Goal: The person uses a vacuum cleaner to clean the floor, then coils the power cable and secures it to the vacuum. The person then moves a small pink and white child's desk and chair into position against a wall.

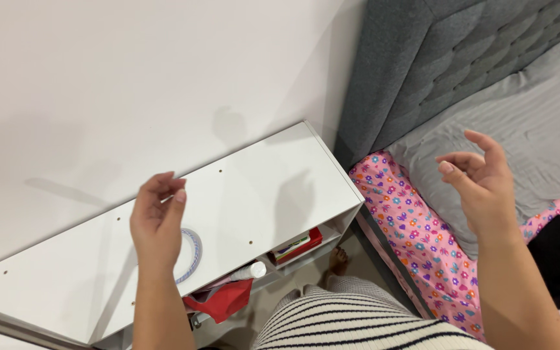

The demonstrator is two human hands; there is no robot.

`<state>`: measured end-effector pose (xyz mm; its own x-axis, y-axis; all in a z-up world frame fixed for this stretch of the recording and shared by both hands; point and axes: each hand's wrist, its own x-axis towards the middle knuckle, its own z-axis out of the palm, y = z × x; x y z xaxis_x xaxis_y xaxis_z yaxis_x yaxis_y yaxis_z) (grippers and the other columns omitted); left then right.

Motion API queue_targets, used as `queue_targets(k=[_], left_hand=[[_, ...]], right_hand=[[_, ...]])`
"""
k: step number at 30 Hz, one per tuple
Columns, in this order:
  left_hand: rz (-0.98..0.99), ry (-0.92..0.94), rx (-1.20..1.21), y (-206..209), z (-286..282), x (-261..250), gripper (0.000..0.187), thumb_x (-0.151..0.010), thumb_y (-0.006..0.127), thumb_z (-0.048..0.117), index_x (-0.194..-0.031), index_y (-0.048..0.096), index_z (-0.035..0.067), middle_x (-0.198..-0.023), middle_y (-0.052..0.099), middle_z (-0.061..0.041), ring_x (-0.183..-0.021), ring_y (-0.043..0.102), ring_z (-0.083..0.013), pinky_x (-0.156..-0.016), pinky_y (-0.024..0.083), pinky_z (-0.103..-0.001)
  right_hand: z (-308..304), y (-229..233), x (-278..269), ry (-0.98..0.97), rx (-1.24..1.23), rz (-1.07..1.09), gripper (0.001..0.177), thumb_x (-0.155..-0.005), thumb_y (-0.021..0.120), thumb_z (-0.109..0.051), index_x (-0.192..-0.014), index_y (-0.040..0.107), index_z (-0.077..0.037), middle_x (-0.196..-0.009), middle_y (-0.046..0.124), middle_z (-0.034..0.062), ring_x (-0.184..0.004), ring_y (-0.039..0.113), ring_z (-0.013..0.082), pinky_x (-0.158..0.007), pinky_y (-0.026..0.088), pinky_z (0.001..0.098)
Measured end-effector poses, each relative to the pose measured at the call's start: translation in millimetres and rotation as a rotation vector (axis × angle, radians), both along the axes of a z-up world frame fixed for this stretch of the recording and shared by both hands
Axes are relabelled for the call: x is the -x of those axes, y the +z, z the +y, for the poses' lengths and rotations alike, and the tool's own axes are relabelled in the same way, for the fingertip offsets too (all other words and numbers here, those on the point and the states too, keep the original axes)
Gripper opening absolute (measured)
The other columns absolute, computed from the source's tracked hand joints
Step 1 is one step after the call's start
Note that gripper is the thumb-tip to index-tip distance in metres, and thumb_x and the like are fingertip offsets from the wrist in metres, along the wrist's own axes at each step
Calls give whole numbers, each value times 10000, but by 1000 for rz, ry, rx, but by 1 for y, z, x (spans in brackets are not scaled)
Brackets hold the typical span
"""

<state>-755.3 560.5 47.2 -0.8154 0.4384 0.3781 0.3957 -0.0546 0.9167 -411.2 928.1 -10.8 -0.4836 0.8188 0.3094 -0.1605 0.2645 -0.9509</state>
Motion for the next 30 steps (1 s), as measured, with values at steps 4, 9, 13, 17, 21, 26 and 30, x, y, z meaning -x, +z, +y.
queue_targets(k=[4, 9, 13, 17, 21, 26, 30], left_hand=[[12, 2, 22, 11, 7, 1, 307, -984, 627, 10, -1289, 593, 30, -1161, 674, -78, -1109, 619, -151, -915, 522, -284], [1, -87, -25, 9, 31, 11, 283, -999, 613, 2, -1280, 594, 17, -1153, 685, -79, -1109, 632, -151, -958, 514, -282], [-34, -214, -120, -24, 67, 8, 278, -1010, 627, -6, -1286, 599, -7, -1137, 678, -84, -1082, 626, -154, -1005, 511, -293], [-185, -293, -42, -57, 97, -25, 274, -973, 620, -7, -1247, 619, -18, -1104, 693, -99, -1061, 664, -165, -956, 531, -292], [-191, -372, 19, -62, 111, -57, 294, -953, 627, 3, -1246, 624, -15, -1108, 719, -108, -1037, 656, -144, -901, 518, -268], [-157, -345, 24, -33, 113, -92, 231, -1000, 617, 34, -1219, 663, -22, -1095, 737, -120, -1042, 676, -146, -939, 518, -269], [-105, -246, 30, -7, 106, -141, 222, -1007, 613, 51, -1209, 669, -23, -1102, 745, -120, -1064, 678, -150, -943, 513, -273]], right_hand=[[-5, 6, -7, -11, 3, -17, 653, -971, 662, 12, -1566, 400, -49, -1155, 658, 146, -1070, 632, 160, -901, 507, 296], [-6, -6, -39, -96, -3, -55, 634, -963, 667, 7, -1547, 431, -70, -1129, 664, 135, -1029, 628, 147, -893, 498, 287], [-10, -39, -81, -188, 107, -173, 588, -921, 680, 4, -1472, 486, -63, -1103, 678, 108, -988, 627, 128, -866, 493, 274], [-35, -73, -117, -289, 174, -304, 549, -897, 676, -13, -1419, 514, -62, -1057, 702, 92, -920, 652, 135, -804, 529, 277], [-45, -80, -139, -299, 176, -141, 490, -915, 689, -12, -1389, 565, 6, -1031, 698, 111, -923, 645, 138, -798, 520, 273], [-40, -56, -149, -349, 129, -44, 495, -924, 668, -10, -1397, 523, -10, -1021, 688, 93, -929, 649, 126, -790, 536, 268], [-31, -29, -170, -279, 75, 63, 525, -909, 673, 18, -1406, 507, -18, -1020, 678, 84, -922, 644, 130, -797, 520, 263]])
